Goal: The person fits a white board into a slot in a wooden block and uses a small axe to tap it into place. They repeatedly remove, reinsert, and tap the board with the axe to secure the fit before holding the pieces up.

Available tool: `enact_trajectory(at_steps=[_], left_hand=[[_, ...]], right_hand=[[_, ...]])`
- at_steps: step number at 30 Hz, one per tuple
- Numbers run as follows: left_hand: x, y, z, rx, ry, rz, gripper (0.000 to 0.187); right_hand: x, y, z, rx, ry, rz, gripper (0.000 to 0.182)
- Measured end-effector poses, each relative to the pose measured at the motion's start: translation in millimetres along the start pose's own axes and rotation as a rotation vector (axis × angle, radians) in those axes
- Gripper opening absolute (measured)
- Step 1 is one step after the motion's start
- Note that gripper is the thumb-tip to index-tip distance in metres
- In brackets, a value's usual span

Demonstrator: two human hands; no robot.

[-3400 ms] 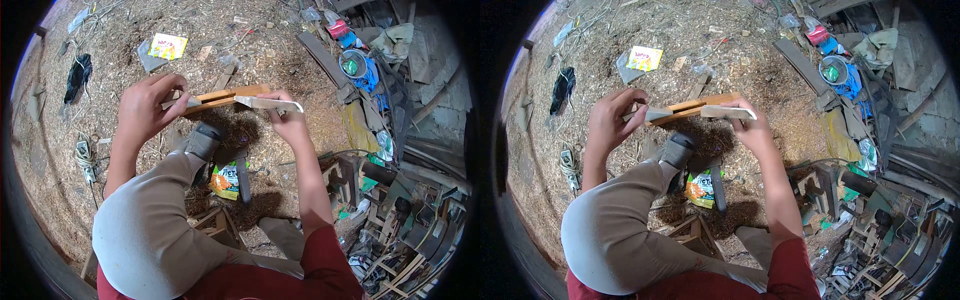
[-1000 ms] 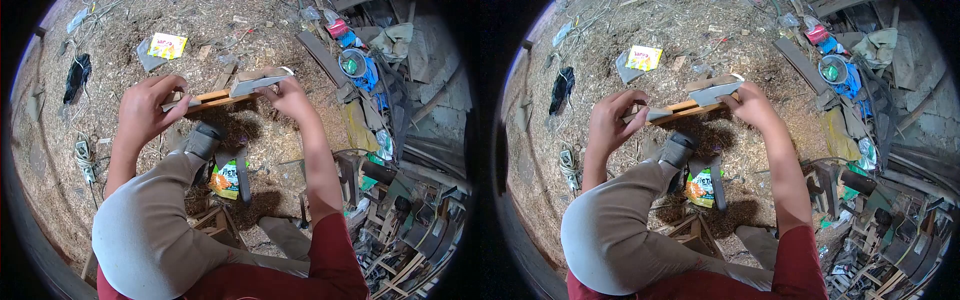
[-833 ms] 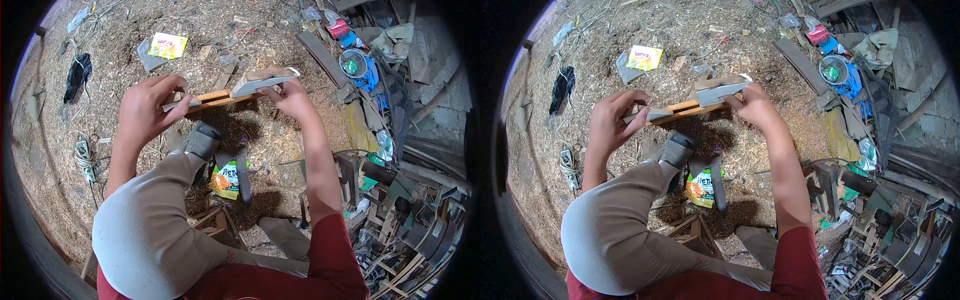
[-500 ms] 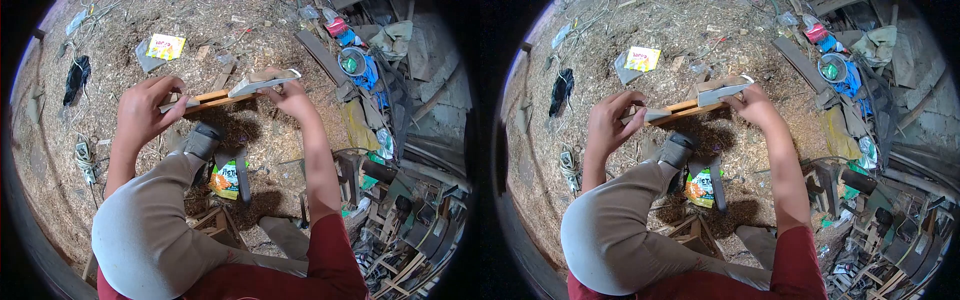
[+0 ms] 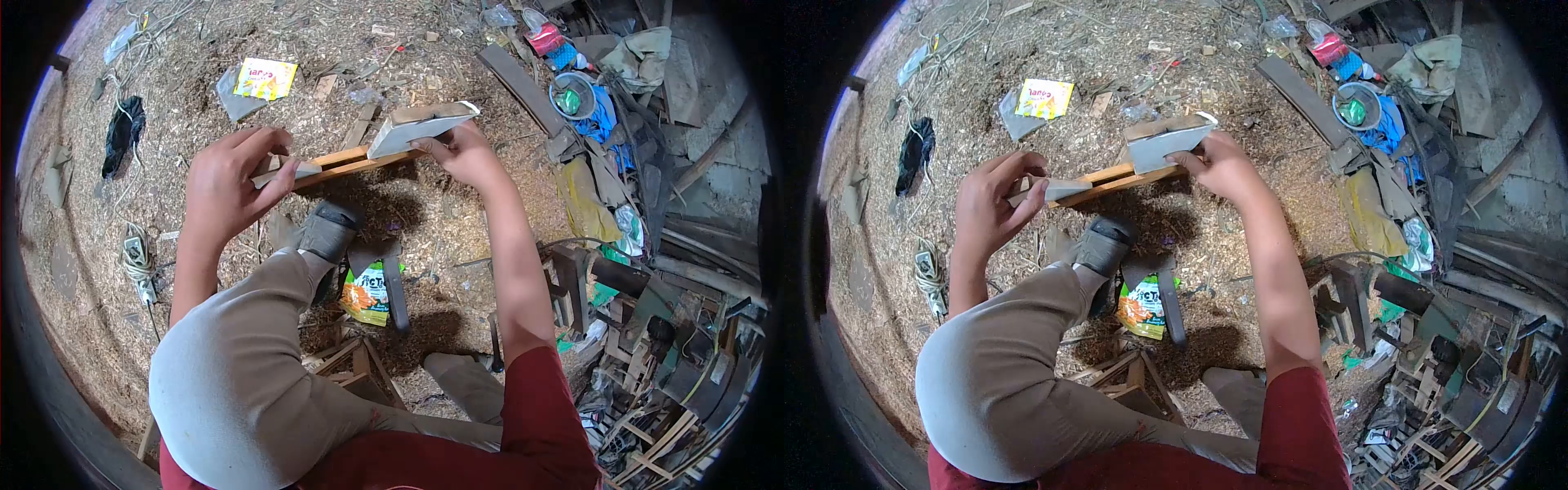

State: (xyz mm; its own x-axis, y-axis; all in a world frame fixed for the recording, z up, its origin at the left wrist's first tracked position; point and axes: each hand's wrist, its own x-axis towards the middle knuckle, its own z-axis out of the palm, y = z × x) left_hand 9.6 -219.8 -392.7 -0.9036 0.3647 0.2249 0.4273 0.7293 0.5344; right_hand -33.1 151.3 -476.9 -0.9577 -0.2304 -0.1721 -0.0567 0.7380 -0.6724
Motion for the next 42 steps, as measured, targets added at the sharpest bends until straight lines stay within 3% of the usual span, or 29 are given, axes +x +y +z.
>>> enact_trajectory(at_steps=[6,9,18,23,26,33,35,42], left_hand=[[0.1,0.9,-2.0,0.014,-0.018,-0.016,0.021],[-0.3,0.6,-0.8,0.014,-0.022,-0.021,0.021],[-0.8,-0.6,-1.5,0.006,-0.034,-0.030,0.021],[-1.0,-1.7,-1.5,0.011,-0.030,-0.034,0.021],[-0.5,-0.9,-2.7,0.018,-0.046,-0.051,0.021],[-0.3,-0.9,-2.7,0.024,-0.048,-0.043,0.022],[-0.3,-0.9,-2.3,0.026,-0.046,-0.040,0.022],[0.4,0.1,-1.1,0.018,-0.037,-0.030,0.022]], right_hand=[[-0.7,9.9,5.0,0.025,0.019,-0.040,0.043],[-1.0,14.3,5.4,-0.025,0.076,-0.160,0.044],[3.4,21.3,6.9,0.065,-0.062,-0.140,0.038],[1.7,28.4,14.3,0.273,-0.018,-0.001,0.037],[-2.0,21.0,7.1,0.247,-0.039,0.032,0.035],[-7.5,22.9,4.6,0.388,-0.006,0.062,0.035],[-8.2,34.0,11.8,0.458,0.172,0.063,0.039],[-12.3,57.7,-13.3,0.502,0.124,0.066,0.038]])
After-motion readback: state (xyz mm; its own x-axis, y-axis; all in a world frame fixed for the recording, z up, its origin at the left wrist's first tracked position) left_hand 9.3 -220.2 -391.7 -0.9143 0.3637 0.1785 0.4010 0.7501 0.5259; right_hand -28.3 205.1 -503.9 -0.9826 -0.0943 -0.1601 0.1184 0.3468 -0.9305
